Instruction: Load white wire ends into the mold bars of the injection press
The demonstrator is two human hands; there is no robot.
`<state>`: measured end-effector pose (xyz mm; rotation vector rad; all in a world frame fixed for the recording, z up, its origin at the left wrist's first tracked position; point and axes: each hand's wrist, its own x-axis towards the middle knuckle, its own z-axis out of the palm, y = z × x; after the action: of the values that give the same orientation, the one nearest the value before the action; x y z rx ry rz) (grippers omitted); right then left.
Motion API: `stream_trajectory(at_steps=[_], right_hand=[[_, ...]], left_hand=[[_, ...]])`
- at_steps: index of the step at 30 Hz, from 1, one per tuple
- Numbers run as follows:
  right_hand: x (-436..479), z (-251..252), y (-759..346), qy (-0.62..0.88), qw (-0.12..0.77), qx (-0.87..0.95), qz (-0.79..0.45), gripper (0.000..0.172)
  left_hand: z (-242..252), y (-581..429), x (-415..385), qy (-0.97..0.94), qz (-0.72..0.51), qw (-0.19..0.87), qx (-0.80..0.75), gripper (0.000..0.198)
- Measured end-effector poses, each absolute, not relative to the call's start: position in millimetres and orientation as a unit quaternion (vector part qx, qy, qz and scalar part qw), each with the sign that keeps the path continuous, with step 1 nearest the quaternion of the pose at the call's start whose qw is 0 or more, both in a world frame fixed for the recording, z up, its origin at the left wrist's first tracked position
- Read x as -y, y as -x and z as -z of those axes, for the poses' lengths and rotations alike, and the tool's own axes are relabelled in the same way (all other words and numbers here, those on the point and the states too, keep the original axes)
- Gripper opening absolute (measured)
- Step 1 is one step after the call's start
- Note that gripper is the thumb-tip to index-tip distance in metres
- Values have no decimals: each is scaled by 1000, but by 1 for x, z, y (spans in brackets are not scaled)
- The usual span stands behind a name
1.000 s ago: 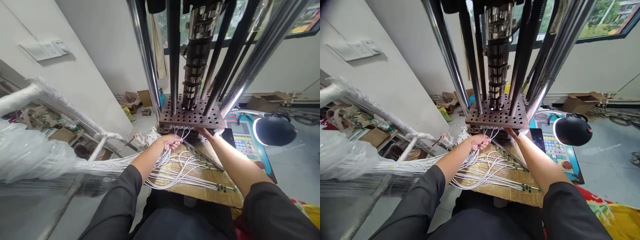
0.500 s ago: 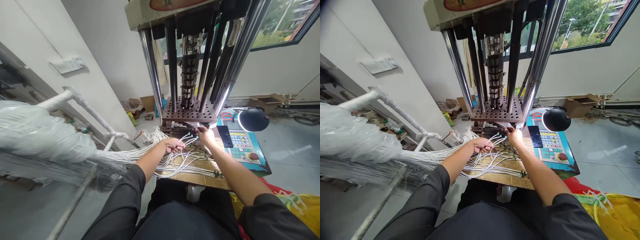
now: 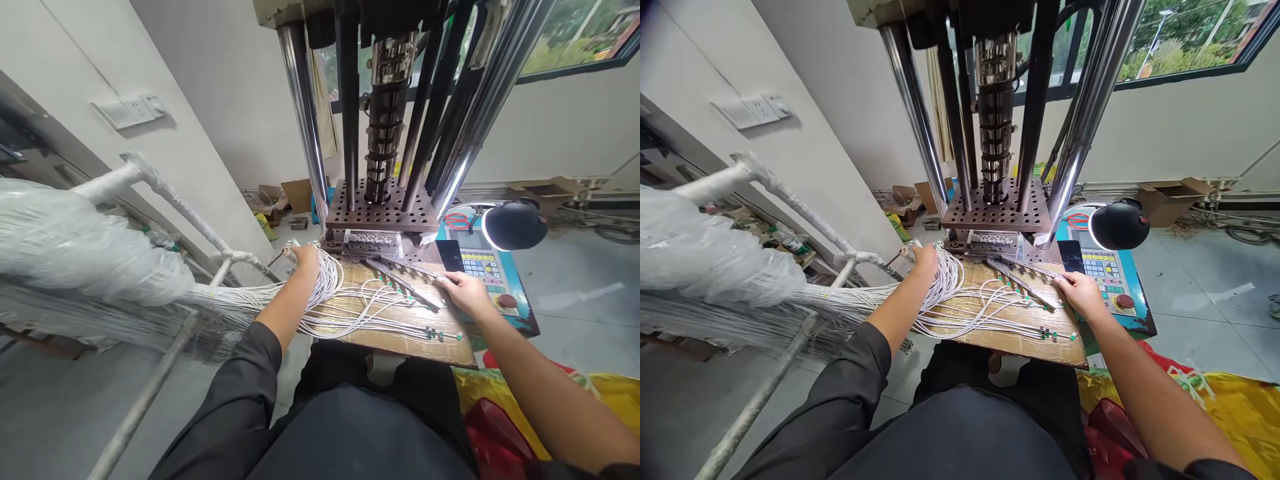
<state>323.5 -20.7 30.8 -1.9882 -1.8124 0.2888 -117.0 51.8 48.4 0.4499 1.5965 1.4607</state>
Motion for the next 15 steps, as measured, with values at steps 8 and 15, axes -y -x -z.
stream_trajectory(at_steps=[8, 15], right_hand=[[0, -29, -291, 706, 115, 698, 3, 42], [43, -21, -281, 556, 104, 823, -42, 49]], left_hand=[[-28, 46, -26, -732, -350, 359, -460, 25], [-18, 14, -45, -902, -119, 185, -373, 34]])
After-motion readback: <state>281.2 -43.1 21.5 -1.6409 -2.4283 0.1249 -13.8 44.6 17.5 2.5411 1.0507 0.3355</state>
